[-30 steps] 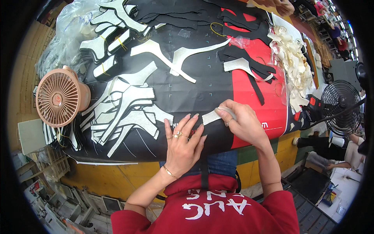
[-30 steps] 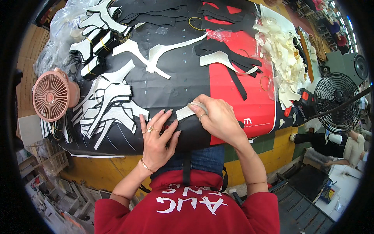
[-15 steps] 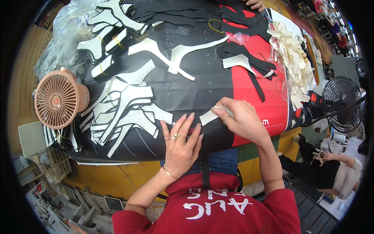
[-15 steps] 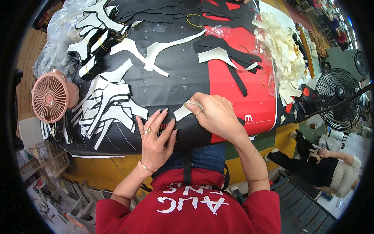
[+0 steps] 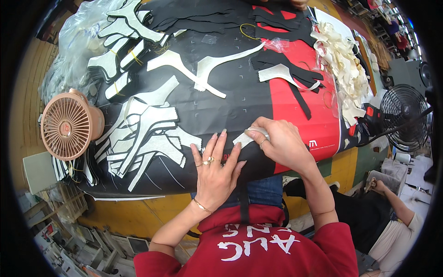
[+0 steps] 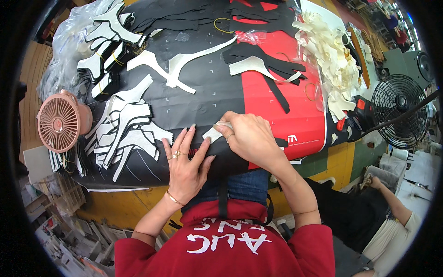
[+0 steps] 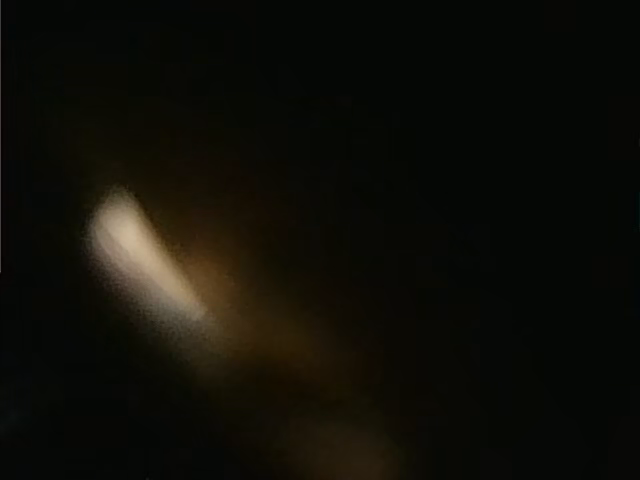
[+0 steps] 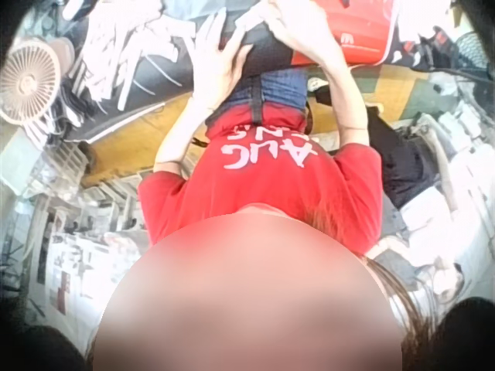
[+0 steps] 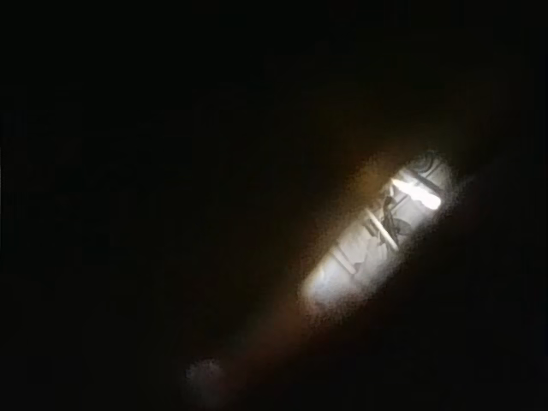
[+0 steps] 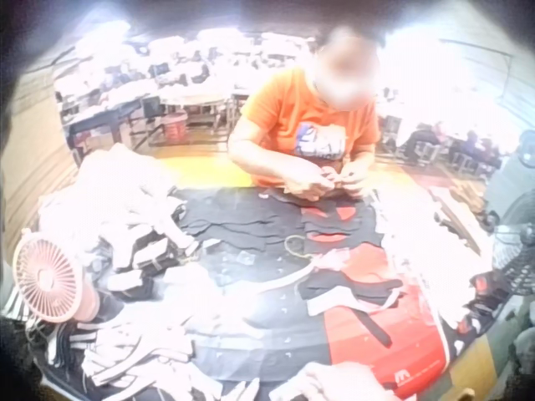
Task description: The person repeatedly picks up small white fabric pieces and aligns them with black fabric pieces on a table, then places them down. The process is repeated multiple times with similar pieces.
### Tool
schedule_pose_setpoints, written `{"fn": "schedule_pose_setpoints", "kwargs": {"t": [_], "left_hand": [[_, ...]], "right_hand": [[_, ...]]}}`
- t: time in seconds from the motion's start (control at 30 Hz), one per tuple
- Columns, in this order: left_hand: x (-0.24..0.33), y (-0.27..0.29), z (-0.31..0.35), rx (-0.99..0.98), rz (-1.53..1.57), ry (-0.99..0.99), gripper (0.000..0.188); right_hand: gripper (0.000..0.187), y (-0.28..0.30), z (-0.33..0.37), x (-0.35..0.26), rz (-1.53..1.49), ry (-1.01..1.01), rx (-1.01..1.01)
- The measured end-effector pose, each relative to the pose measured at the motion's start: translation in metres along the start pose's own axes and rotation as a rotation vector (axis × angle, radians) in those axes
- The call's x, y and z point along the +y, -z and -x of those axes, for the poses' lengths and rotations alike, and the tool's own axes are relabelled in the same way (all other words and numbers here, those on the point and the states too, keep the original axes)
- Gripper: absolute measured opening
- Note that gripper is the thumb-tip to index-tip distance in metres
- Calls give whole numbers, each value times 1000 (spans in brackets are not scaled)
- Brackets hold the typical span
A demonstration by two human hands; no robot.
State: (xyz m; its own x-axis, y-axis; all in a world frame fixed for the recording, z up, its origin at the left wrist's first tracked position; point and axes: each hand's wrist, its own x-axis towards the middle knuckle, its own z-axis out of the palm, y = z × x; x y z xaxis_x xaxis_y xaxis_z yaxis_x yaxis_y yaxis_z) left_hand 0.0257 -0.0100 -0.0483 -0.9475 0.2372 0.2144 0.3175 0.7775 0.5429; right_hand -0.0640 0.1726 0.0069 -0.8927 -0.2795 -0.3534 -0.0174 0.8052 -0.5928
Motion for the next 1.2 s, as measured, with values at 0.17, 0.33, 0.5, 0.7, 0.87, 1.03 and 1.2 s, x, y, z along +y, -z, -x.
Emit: {"fn": "schedule_pose_setpoints", "kwargs": {"t": [0.17,0.33,0.5,0.7,0.87,1.03,1.2], "left_hand": [[2,1,-3,-31,-56,7,40],[5,2,-4,-44,-63,15,39],[8,6,-7,-67,-89,25,37],[13,14,-17,-66,-127,-12,45],[19,-3,-35,-228,60,-151,87],[22,-18,-39,-329,134,-114,104],[23,-20,-37,-309,-2,-128,92]], "right_hand": [[28,2,11,4,-98,16,117],[33,1,15,15,-274,-38,180],[33,-6,16,17,-241,-47,250],[35,-10,15,16,-161,1,317],[34,-13,14,15,-17,14,353],[33,-7,30,20,-65,-72,319],[39,10,68,44,-181,-118,391]]}}
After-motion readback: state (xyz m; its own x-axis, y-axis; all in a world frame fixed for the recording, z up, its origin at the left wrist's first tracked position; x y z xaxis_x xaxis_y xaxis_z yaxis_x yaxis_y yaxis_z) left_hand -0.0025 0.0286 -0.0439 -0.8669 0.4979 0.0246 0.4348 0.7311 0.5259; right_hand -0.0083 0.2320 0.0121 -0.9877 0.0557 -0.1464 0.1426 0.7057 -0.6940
